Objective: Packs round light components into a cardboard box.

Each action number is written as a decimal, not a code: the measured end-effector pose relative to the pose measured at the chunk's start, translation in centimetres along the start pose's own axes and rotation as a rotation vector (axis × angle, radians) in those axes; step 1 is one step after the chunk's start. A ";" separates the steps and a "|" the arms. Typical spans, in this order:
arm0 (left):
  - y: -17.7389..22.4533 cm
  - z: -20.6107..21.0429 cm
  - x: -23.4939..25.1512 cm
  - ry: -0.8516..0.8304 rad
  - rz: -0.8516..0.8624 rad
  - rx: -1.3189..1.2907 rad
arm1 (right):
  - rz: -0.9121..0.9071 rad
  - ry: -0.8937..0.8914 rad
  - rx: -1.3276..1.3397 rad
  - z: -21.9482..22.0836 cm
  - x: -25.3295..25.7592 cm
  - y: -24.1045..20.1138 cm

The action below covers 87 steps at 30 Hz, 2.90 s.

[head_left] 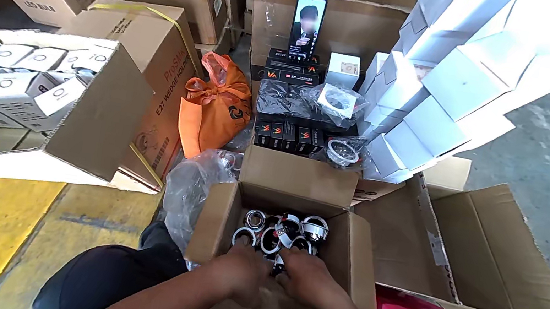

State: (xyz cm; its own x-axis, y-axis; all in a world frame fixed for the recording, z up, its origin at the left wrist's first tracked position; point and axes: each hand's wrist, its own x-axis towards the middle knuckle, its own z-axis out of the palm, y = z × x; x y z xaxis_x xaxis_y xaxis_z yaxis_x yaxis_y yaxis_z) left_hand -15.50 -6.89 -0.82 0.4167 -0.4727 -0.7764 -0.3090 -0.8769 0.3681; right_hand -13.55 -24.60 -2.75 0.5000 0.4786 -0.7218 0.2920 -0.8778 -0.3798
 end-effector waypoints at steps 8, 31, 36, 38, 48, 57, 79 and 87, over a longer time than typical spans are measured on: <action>-0.6 -0.2 1.0 0.088 -0.069 0.049 | 0.184 0.298 0.103 -0.4 -0.8 -0.2; -0.5 -1.7 -0.5 0.130 -0.217 0.013 | 0.004 0.098 0.002 -0.3 0.8 0.9; 0.6 -1.6 -1.7 -0.178 -0.308 0.188 | 0.001 0.052 -0.015 0.1 0.9 0.7; 0.1 -1.7 -2.2 -0.269 -0.040 0.077 | -0.006 0.047 -0.019 0.3 1.0 0.7; -0.4 -0.8 -0.8 0.030 -0.048 -0.020 | 0.237 -0.076 -0.050 -1.2 -0.2 -0.5; -1.1 -0.3 0.2 0.078 -0.083 0.010 | -0.237 -0.508 0.035 -0.9 -1.3 0.5; -1.4 -0.4 1.0 0.153 -0.060 0.041 | -0.303 0.932 0.626 -0.6 0.6 0.6; -1.0 -0.7 1.1 0.136 -0.062 0.056 | -0.256 0.597 0.554 -0.9 0.3 -0.3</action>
State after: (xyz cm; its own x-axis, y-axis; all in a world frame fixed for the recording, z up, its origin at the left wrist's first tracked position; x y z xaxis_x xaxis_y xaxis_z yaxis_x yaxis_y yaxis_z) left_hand -14.14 -6.64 -1.71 0.5471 -0.4285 -0.7191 -0.3247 -0.9004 0.2896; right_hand -12.75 -24.17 -2.37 0.8642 0.4578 -0.2087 0.0910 -0.5502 -0.8300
